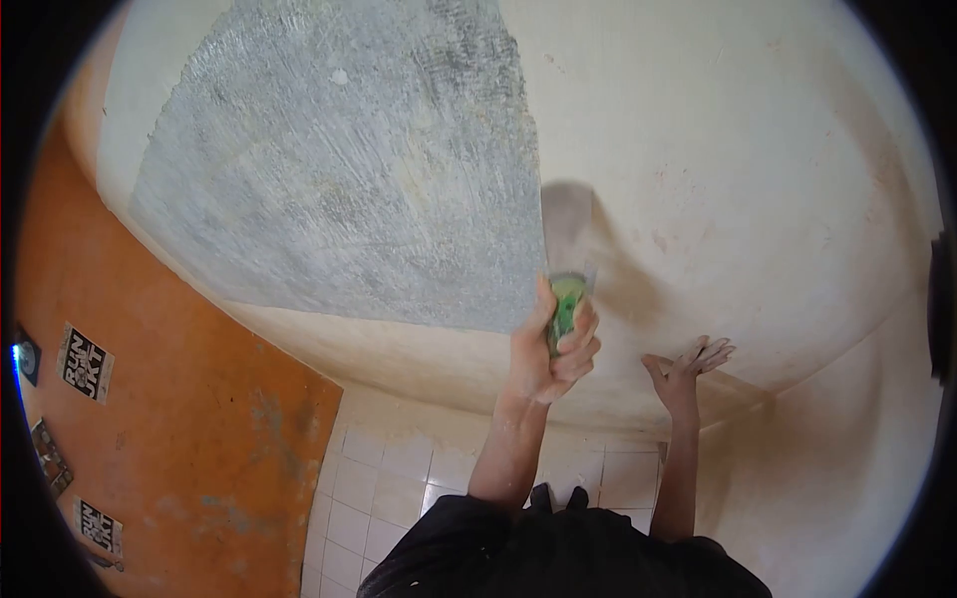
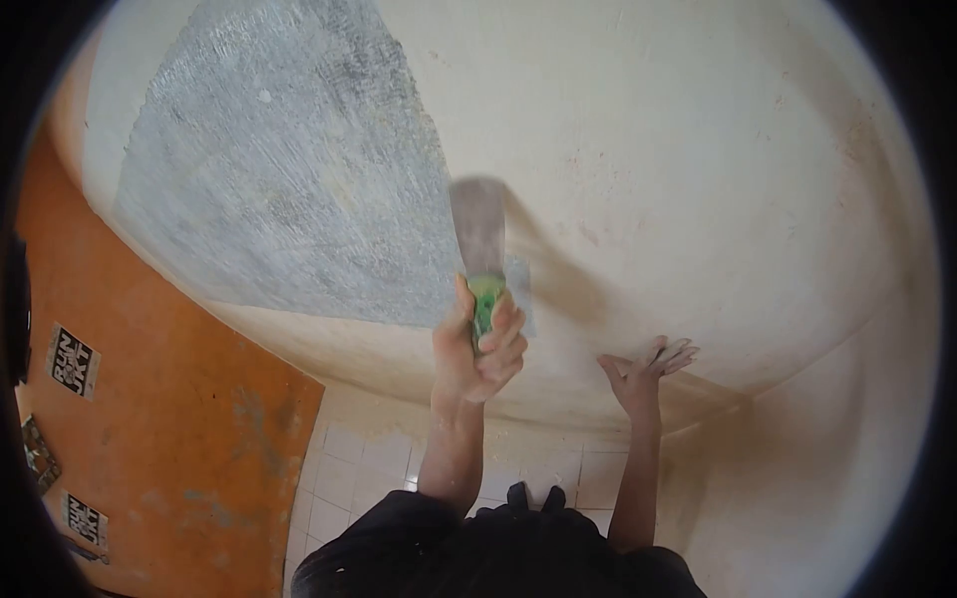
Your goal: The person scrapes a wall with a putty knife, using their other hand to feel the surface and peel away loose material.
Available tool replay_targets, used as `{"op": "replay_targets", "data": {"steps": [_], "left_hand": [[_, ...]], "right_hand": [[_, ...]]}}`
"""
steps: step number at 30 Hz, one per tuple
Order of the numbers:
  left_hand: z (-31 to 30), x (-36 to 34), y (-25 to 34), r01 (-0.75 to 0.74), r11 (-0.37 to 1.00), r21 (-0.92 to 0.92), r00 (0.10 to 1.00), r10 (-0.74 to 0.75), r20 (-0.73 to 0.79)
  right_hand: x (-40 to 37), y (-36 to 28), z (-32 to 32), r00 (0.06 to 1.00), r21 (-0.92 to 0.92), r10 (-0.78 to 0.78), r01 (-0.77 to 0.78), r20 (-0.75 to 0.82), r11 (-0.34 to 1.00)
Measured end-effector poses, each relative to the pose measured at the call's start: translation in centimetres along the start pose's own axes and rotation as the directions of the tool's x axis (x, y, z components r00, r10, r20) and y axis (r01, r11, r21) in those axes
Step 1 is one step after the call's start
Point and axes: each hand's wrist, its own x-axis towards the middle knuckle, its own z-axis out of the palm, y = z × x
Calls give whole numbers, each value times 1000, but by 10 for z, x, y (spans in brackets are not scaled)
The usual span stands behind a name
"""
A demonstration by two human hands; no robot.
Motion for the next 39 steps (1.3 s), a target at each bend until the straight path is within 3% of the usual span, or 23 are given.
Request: {"op": "replay_targets", "data": {"steps": [3, 5, 8, 10, 14, 15, 17, 19, 28, 32, 34, 35, 37, 39], "left_hand": [[-41, -37, -32, 60, 996, -59, 989, -67, -133], [-58, -53, -51, 118, 967, -226, 970, -161, -184], [-44, -43, -39, 88, 982, -170, 976, -119, -181], [-12, -21, -14, 35, 986, -162, 990, -57, -129], [4, -3, 6, 2, 984, -179, 999, 7, 50], [-1, -8, 0, -1, 985, -172, 999, 10, 51], [-25, -32, -23, 7, 968, -250, 993, -36, -112], [-26, -46, -43, 39, 962, -272, 990, -73, -117], [-25, -49, -41, -7, 975, -221, 971, -47, -235], [-24, -48, -38, 45, 956, -291, 983, -95, -160], [-20, -46, -31, 97, 918, -385, 993, -112, -19], [-23, -43, -30, 102, 918, -384, 993, -117, -16], [-30, -48, -34, 48, 960, -274, 984, -93, -153], [-35, -57, -39, 56, 935, -349, 988, -103, -119]], "right_hand": [[-4, 0, 0, 1000, 9, 10, -10, 22, 1000], [1, 1, 1, 1000, 16, 19, -19, 24, 1000], [-2, -2, 0, 1000, 32, -16, 16, 18, 999], [1, -4, -4, 996, -109, -83, 84, 16, 990], [0, -3, -2, 999, 45, 29, -31, 45, 998], [-1, -3, -4, 995, 12, 39, -41, 89, 999], [-4, 0, -4, 990, -17, 51, -49, 128, 999], [0, 4, 1, 999, 41, -43, 43, 19, 998], [-3, 5, 5, 999, 15, -12, 11, 36, 1000], [-1, 3, 1, 997, 6, -69, 69, -21, 998], [0, 4, 1, 998, -8, -67, 67, -5, 998], [3, 4, 2, 998, -10, -63, 63, -9, 998], [-2, 0, 3, 1000, 46, 10, -11, 15, 999], [0, -2, 1, 1000, 31, -17, 18, -13, 999]]}}
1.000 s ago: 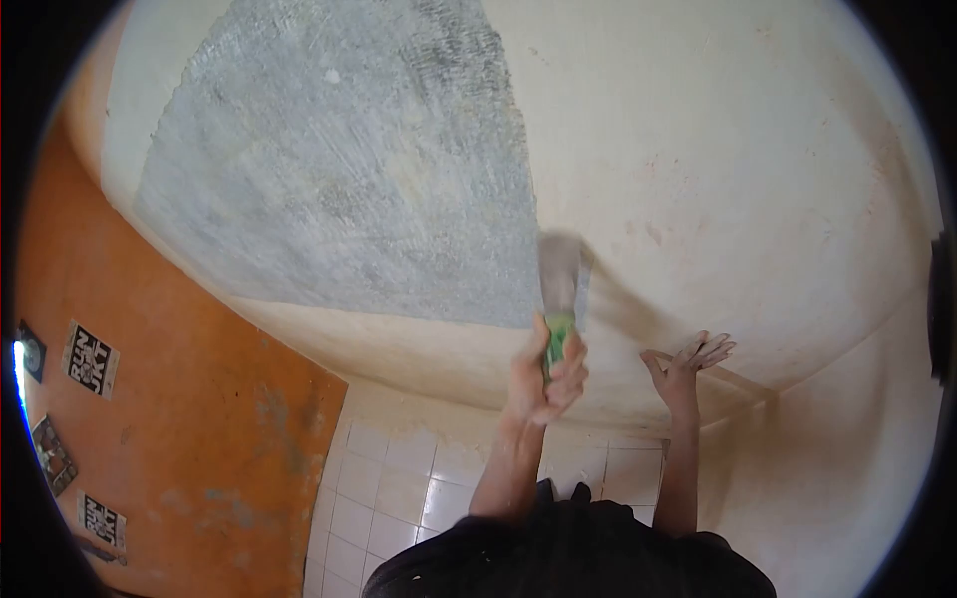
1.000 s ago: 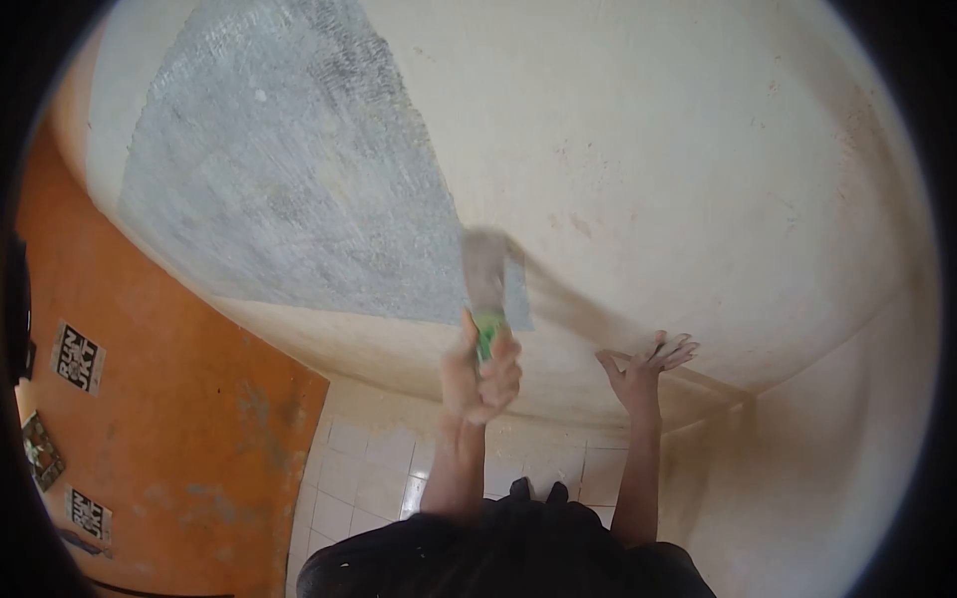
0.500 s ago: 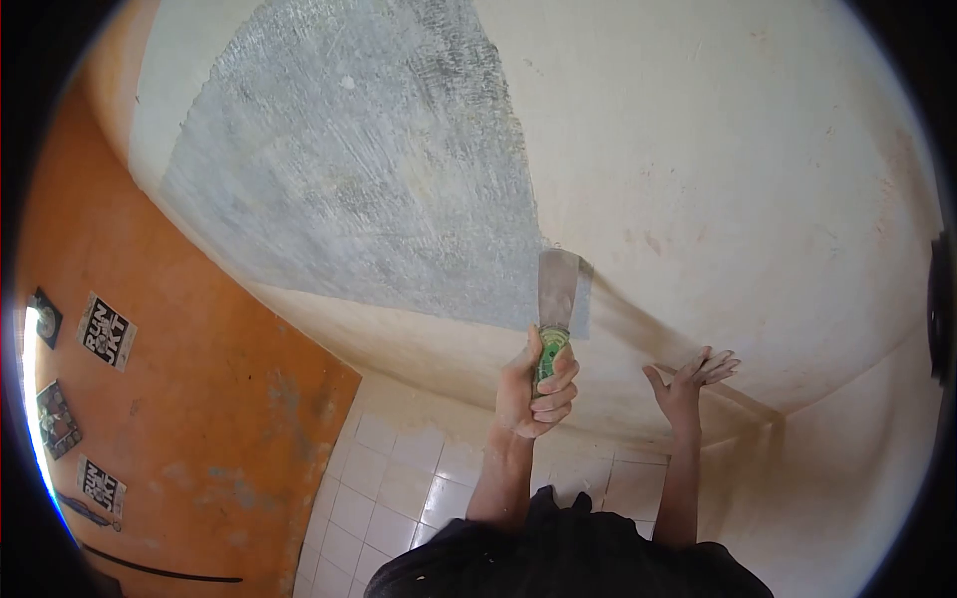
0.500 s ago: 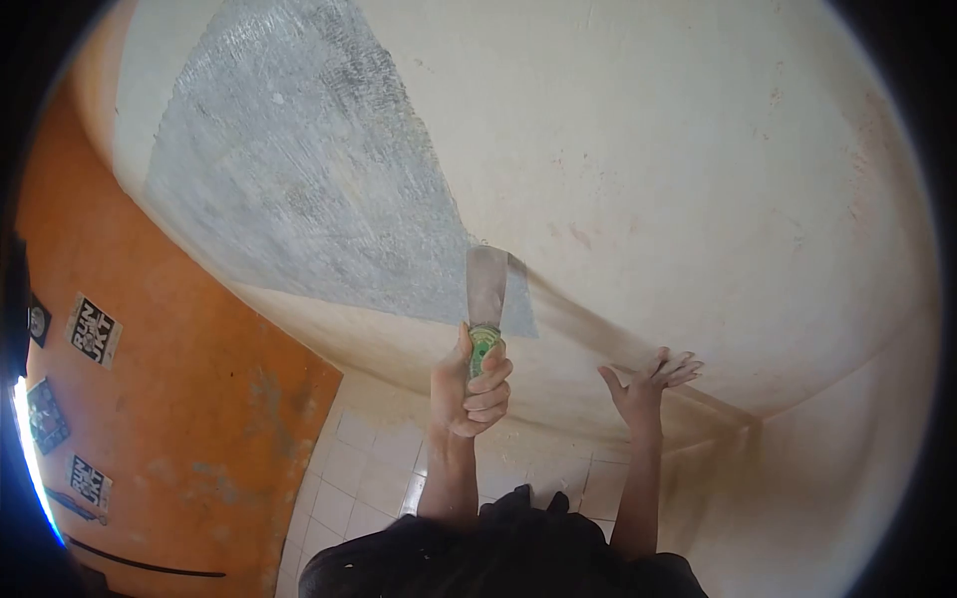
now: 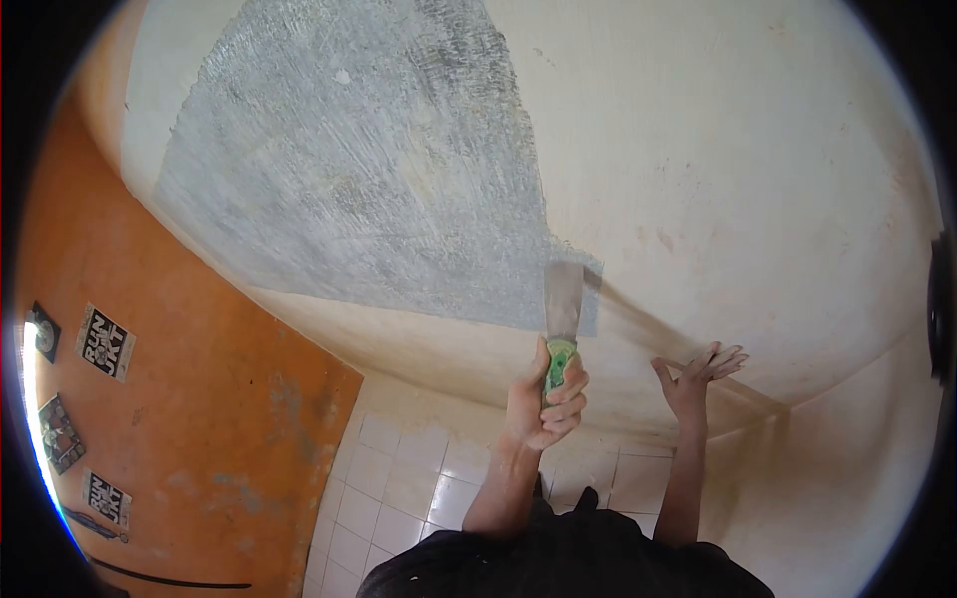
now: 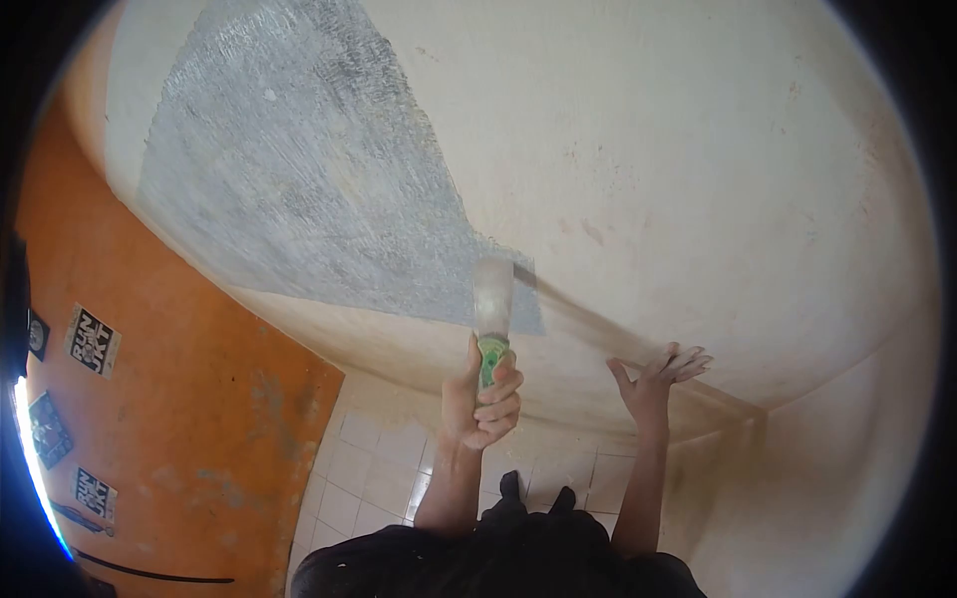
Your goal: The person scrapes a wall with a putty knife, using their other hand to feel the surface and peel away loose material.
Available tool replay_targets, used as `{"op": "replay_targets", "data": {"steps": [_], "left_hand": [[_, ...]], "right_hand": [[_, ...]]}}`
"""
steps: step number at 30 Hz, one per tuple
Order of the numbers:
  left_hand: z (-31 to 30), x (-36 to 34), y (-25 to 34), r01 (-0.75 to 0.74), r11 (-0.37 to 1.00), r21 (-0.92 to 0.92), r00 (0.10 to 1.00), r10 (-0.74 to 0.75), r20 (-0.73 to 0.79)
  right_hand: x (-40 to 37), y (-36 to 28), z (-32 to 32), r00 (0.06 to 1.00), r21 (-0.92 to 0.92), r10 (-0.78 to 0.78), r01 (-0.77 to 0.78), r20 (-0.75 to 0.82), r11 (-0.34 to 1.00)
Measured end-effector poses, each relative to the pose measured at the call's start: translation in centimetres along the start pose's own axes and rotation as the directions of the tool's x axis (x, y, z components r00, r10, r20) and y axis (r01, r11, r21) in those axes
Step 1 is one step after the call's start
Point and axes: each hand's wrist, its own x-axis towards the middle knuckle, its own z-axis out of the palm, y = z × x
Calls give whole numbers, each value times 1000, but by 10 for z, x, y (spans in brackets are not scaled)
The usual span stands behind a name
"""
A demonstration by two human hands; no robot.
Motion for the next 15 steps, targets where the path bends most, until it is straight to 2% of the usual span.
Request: {"op": "replay_targets", "data": {"steps": [1, 5, 11, 13, 15], "left_hand": [[-3, -3, -2, 20, 997, -71, 999, -18, 28], [-8, -2, -6, -61, 995, -79, 998, 61, 5], [-13, 13, -15, -54, 996, -70, 986, 64, 154], [-26, 11, -20, -39, 982, -182, 970, 81, 230], [-31, 10, -24, -53, 985, -167, 976, 87, 201]], "right_hand": [[2, 0, 0, 999, -9, -27, 27, -28, 1000], [0, 2, 3, 999, 8, -6, 6, -31, 1000], [-2, 6, 5, 1000, -40, -21, 21, -6, 999], [-4, 7, 7, 1000, -11, 4, -4, -2, 1000], [-6, 7, 7, 1000, -8, 21, -21, 11, 1000]]}}
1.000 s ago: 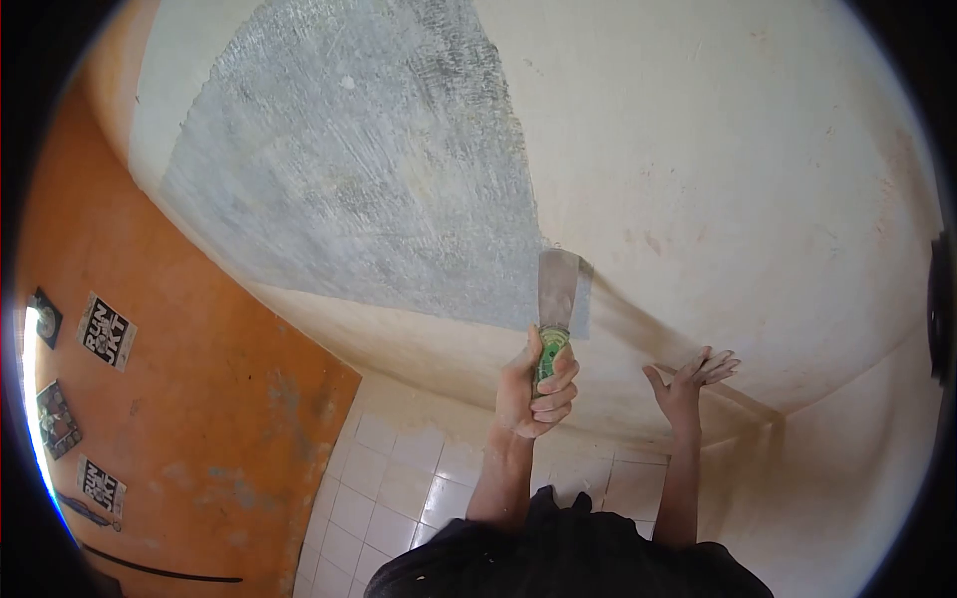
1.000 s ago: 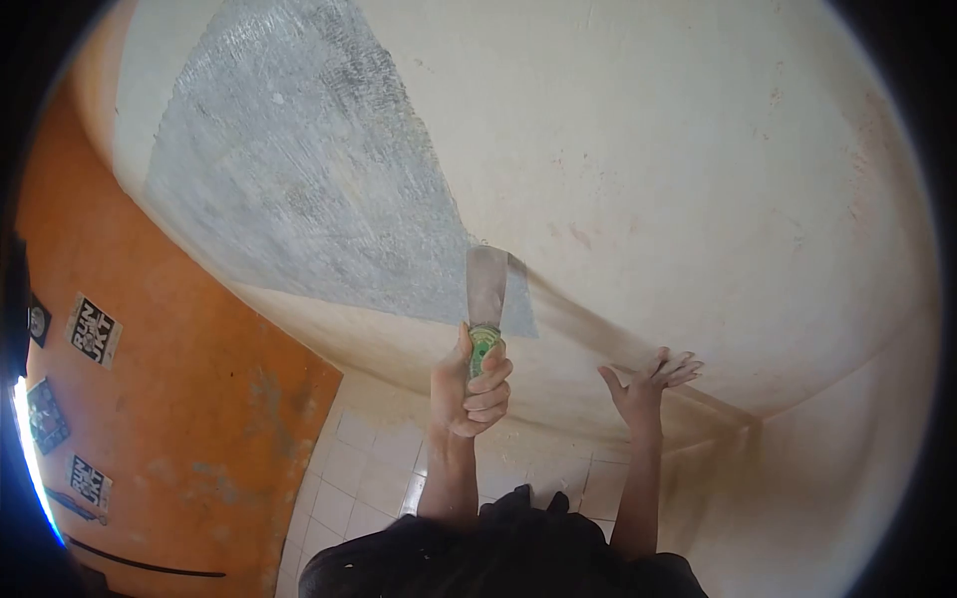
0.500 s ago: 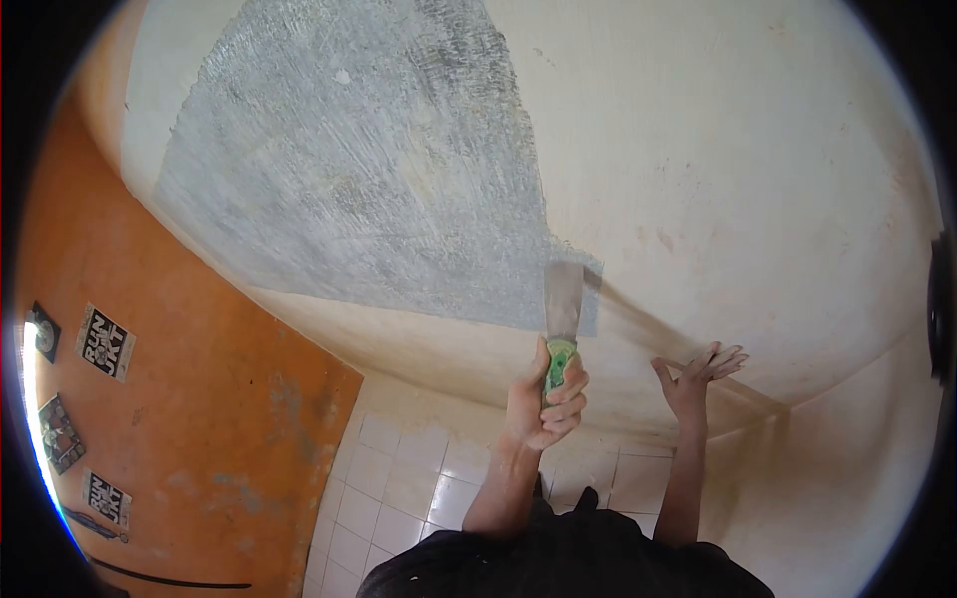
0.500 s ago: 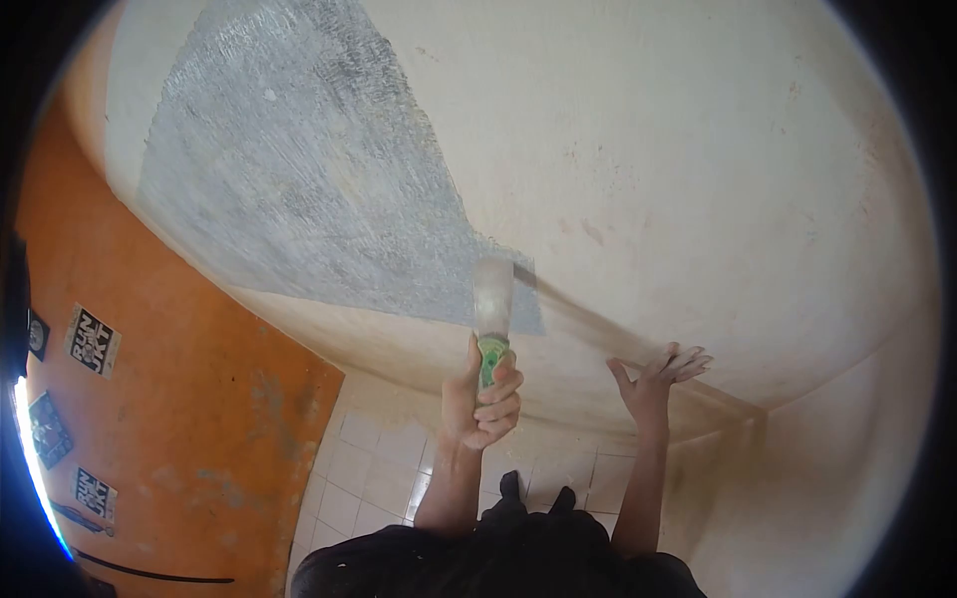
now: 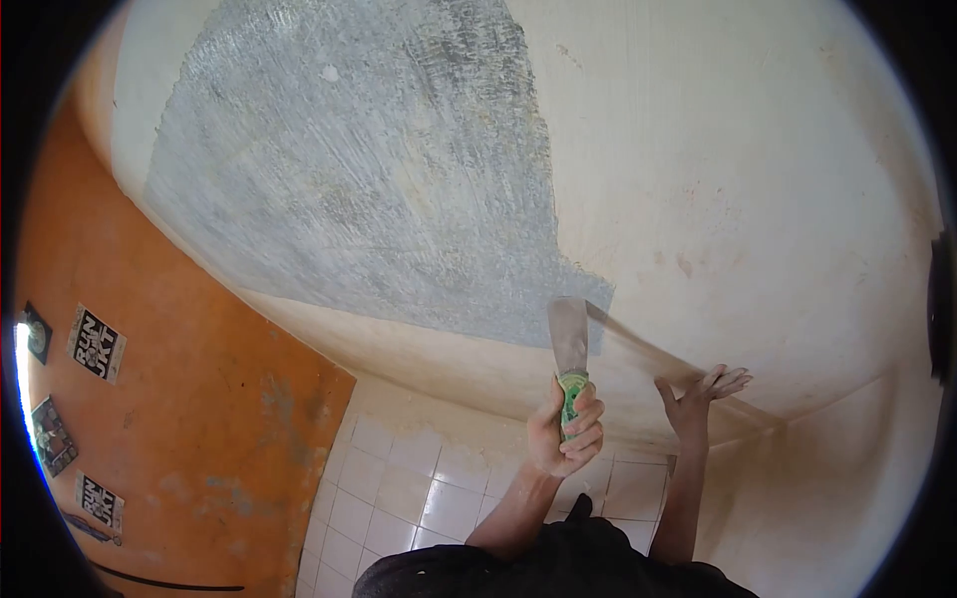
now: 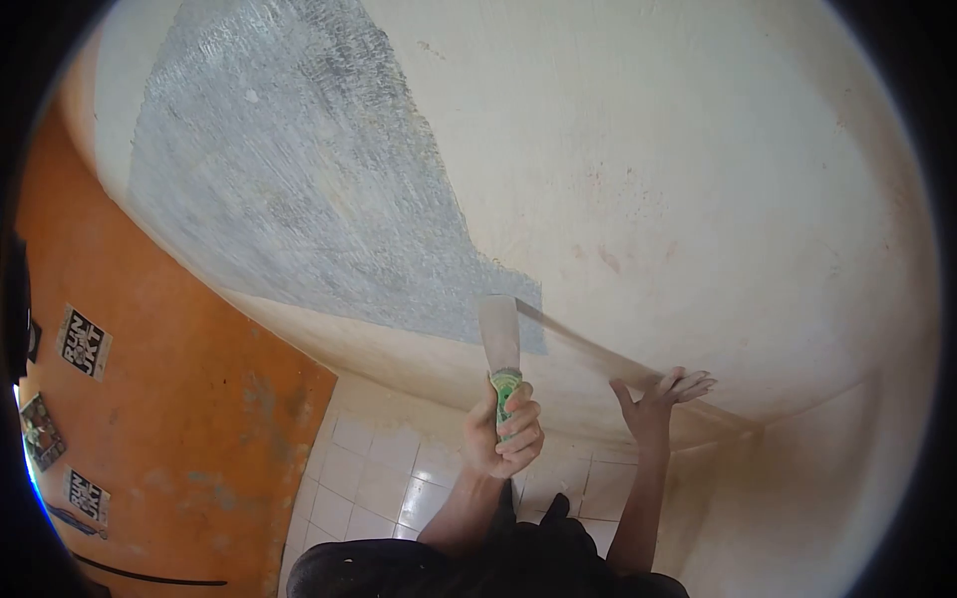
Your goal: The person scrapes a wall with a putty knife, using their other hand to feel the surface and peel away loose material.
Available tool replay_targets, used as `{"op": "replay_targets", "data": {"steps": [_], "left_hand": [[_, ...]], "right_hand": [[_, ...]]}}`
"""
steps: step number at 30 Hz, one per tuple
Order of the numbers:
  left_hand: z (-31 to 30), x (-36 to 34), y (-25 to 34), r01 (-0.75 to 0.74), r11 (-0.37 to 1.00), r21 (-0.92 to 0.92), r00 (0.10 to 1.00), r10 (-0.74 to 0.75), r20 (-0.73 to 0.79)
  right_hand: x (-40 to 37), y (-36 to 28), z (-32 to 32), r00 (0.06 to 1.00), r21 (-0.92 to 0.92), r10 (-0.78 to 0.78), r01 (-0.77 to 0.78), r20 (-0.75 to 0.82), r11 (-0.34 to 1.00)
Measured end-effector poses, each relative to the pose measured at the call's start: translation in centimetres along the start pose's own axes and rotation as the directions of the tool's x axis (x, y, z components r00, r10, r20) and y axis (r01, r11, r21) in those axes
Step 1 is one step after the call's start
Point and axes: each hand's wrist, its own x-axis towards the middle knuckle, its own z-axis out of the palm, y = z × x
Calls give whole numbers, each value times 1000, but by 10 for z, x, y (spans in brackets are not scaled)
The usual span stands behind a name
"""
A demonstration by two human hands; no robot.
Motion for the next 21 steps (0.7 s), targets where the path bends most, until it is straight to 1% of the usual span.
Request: {"op": "replay_targets", "data": {"steps": [1, 2, 4, 5, 7, 8, 10, 11, 13, 14, 16, 17, 19, 20, 21], "left_hand": [[1, 0, -2, -10, 1000, 19, 999, 11, -33], [13, 7, 0, -9, 1000, 18, 999, 9, -32], [42, 14, 6, 17, 993, 118, 998, -10, -60], [45, 11, 3, 14, 993, 115, 998, -6, -65], [47, 10, -3, -40, 989, 142, 980, 67, -190], [43, 5, -6, -39, 990, 137, 979, 65, -194], [37, 5, -3, 51, 990, 133, 980, -24, -196], [38, 11, 1, 58, 989, 137, 982, -31, -187], [43, 11, 6, 55, 978, 201, 988, -24, -156], [41, 14, 5, 58, 979, 198, 987, -27, -156], [35, 14, -2, -9, 964, 265, 969, 73, -235], [32, 9, -4, -13, 966, 258, 968, 76, -237], [30, 6, -6, 59, 986, 156, 977, -25, -210], [31, 9, -3, 65, 986, 155, 978, -32, -207], [34, 12, 2, 86, 979, 187, 982, -53, -179]], "right_hand": [[0, 1, -1, 1000, 5, 20, -20, 17, 1000], [1, 2, -1, 1000, 3, 20, -20, 16, 1000], [-1, 1, -1, 1000, -42, -1, 1, 10, 999], [-2, 0, -1, 1000, -42, 1, 0, 18, 999], [1, 0, -4, 999, -79, -14, 16, 31, 997], [-2, -1, -8, 999, -83, -11, 14, 37, 996], [7, -4, -9, 995, -125, -101, 98, -19, 987], [11, -3, -6, 994, -128, -101, 96, -31, 987], [-1, -2, -3, 998, -83, 37, -32, 50, 996], [0, -1, -1, 998, -87, 38, -34, 50, 996], [-5, 0, -1, 990, -52, 97, -92, 99, 994], [-6, -1, -4, 990, -56, 94, -89, 106, 994], [3, -2, -6, 999, -96, -34, 37, 31, 995], [3, -1, -6, 999, -101, -32, 34, 26, 994], [0, -1, -4, 997, -76, 38, -33, 70, 997]]}}
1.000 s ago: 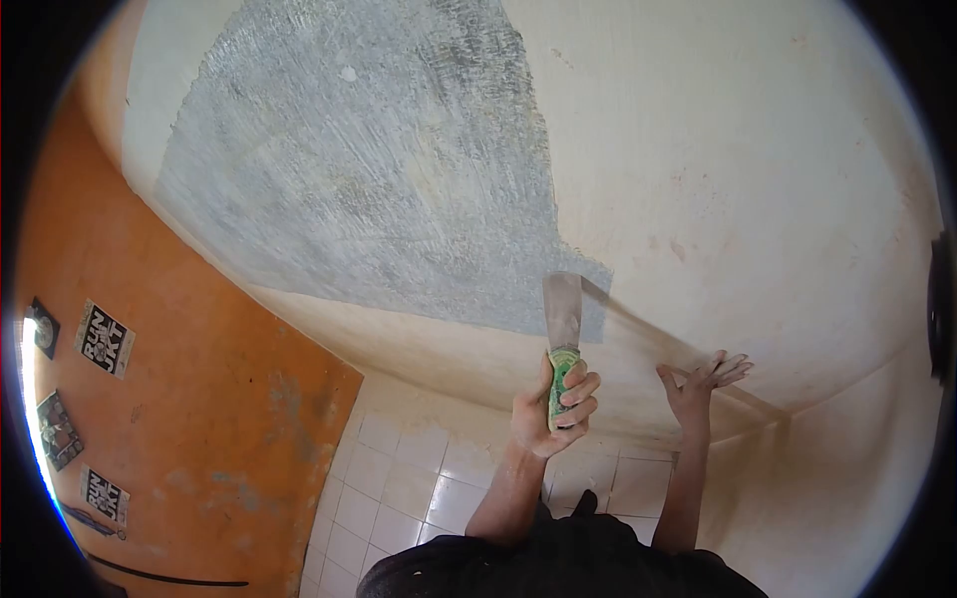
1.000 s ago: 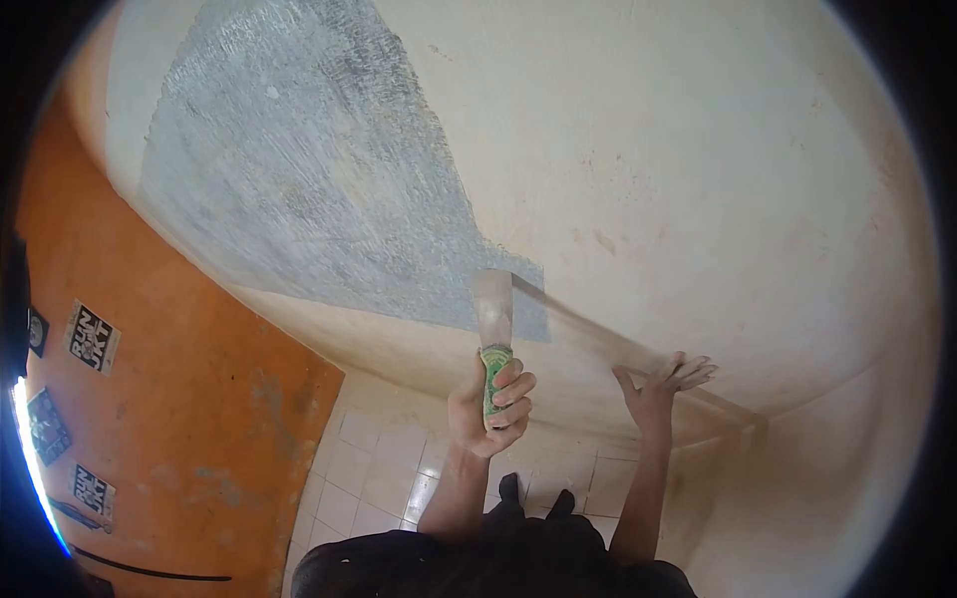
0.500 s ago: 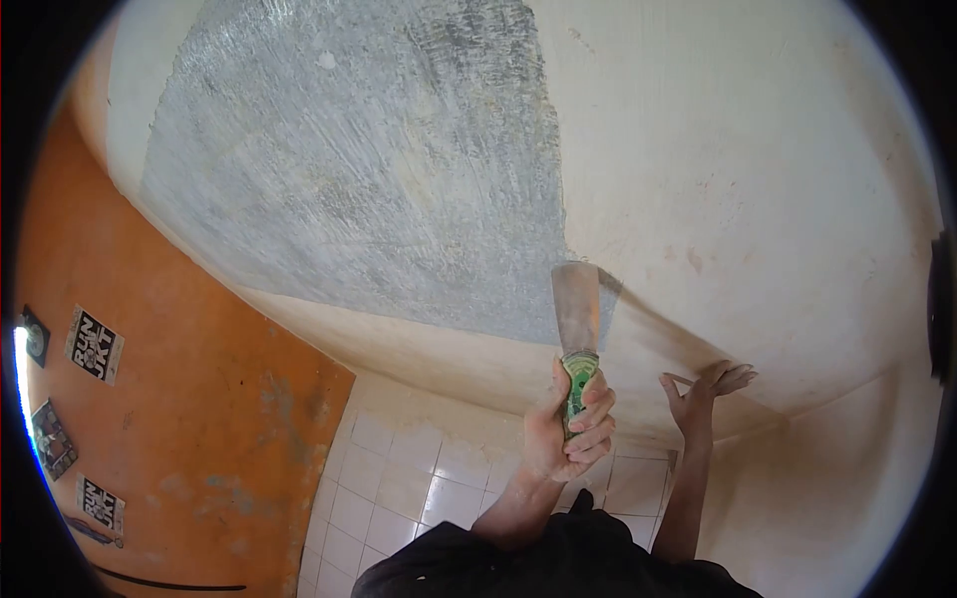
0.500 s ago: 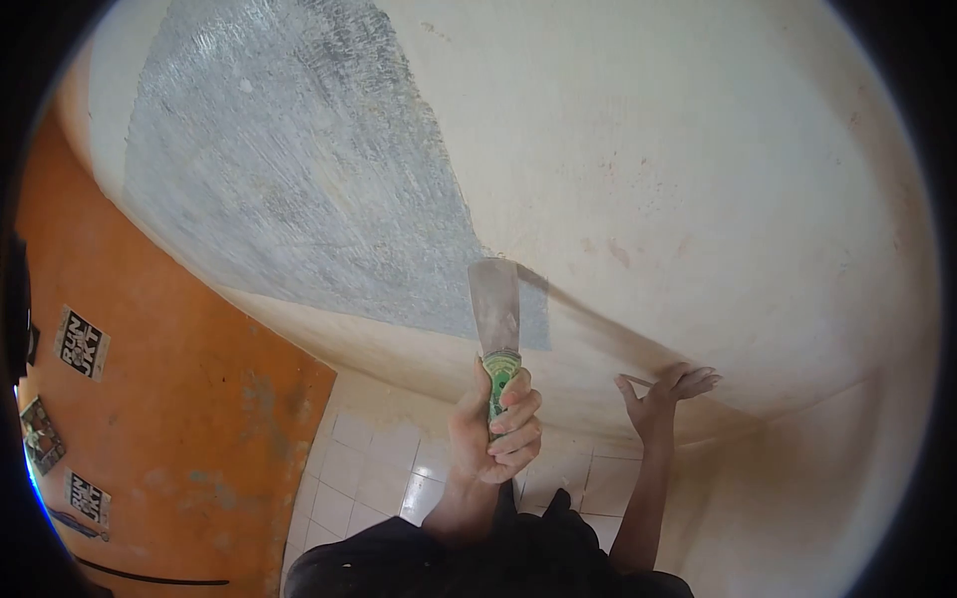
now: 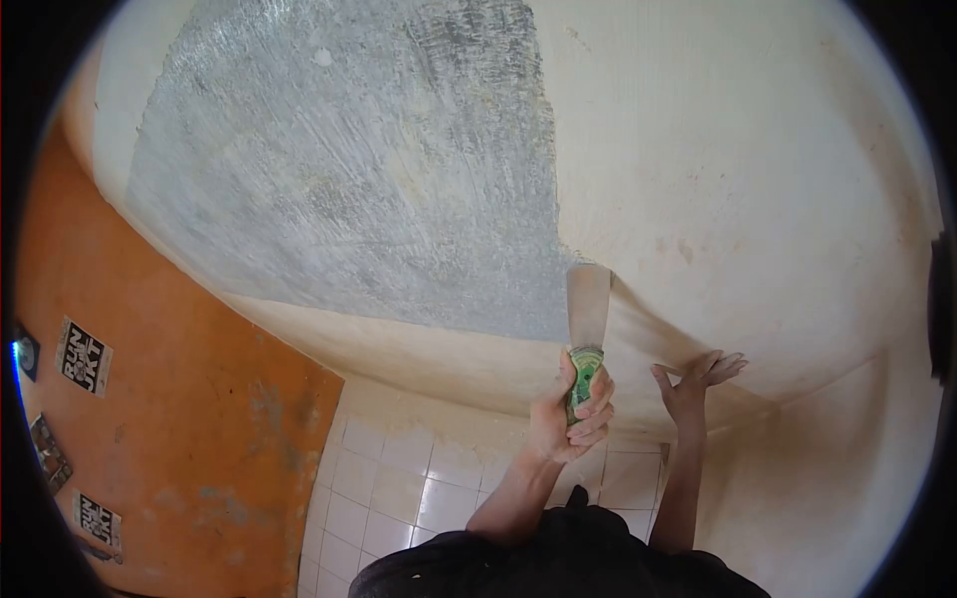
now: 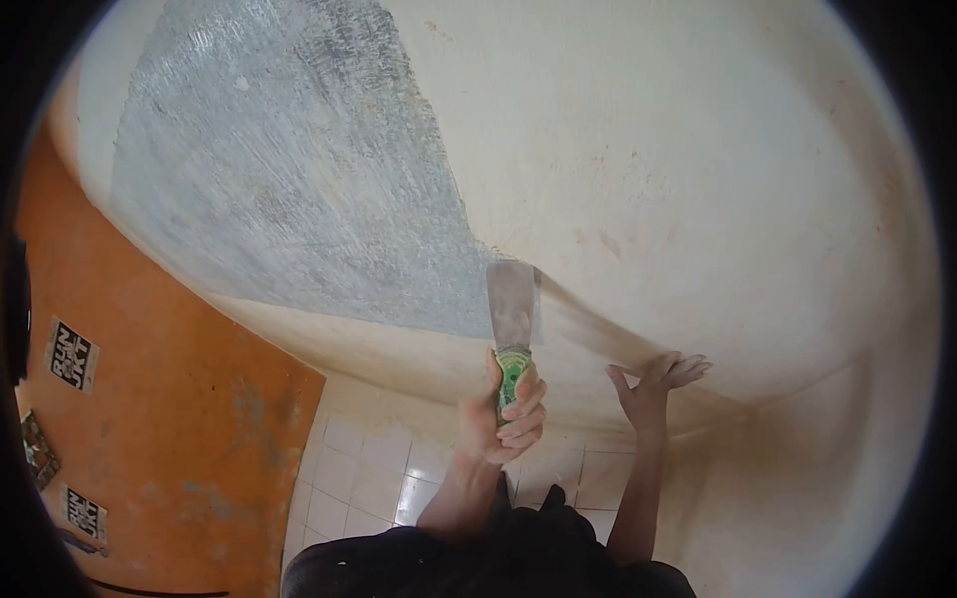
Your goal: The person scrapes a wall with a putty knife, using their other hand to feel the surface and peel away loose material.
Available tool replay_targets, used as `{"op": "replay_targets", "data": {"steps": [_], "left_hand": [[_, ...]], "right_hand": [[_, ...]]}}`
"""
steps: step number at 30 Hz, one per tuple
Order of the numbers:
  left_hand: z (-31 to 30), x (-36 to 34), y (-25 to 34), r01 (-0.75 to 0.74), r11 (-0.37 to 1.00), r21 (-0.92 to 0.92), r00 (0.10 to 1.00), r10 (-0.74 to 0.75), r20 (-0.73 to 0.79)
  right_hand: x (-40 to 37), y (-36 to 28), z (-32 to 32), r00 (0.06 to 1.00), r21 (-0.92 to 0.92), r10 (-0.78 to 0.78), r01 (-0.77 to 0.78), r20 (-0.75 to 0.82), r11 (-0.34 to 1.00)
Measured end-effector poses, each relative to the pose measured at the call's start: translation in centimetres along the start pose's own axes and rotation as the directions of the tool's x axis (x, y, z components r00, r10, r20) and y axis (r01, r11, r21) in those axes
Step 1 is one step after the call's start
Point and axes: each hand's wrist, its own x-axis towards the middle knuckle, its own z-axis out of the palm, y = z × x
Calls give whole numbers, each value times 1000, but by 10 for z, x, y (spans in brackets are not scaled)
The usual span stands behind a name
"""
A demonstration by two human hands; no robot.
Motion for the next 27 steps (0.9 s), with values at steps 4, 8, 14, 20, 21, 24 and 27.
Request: {"op": "replay_targets", "data": {"steps": [4, 8, 14, 20, 21, 24, 27], "left_hand": [[-5, 1, 1, -38, 990, 137, 993, 53, -108], [-2, 0, 1, -21, 989, 145, 989, 41, -139], [17, 16, 2, -130, 965, 228, 989, 141, -34], [7, 1, -4, -72, 968, 241, 978, 115, -171], [5, 4, -5, -87, 962, 259, 973, 138, -187], [1, -6, -6, -76, 969, 234, 971, 126, -205], [4, 4, -1, -68, 972, 223, 984, 103, -148]], "right_hand": [[-2, -3, 0, 991, 33, 111, -114, 70, 993], [0, 0, 1, 1000, 21, 22, -22, -10, 1000], [1, -5, -6, 978, -13, 165, -164, 126, 986], [-7, -5, -3, 978, 45, 144, -152, 149, 987], [-3, -1, 0, 994, 46, 78, -81, 71, 996], [-4, -1, 1, 1000, 45, 8, -8, -8, 999], [3, 0, 0, 1000, 40, -3, 4, -29, 999]]}}
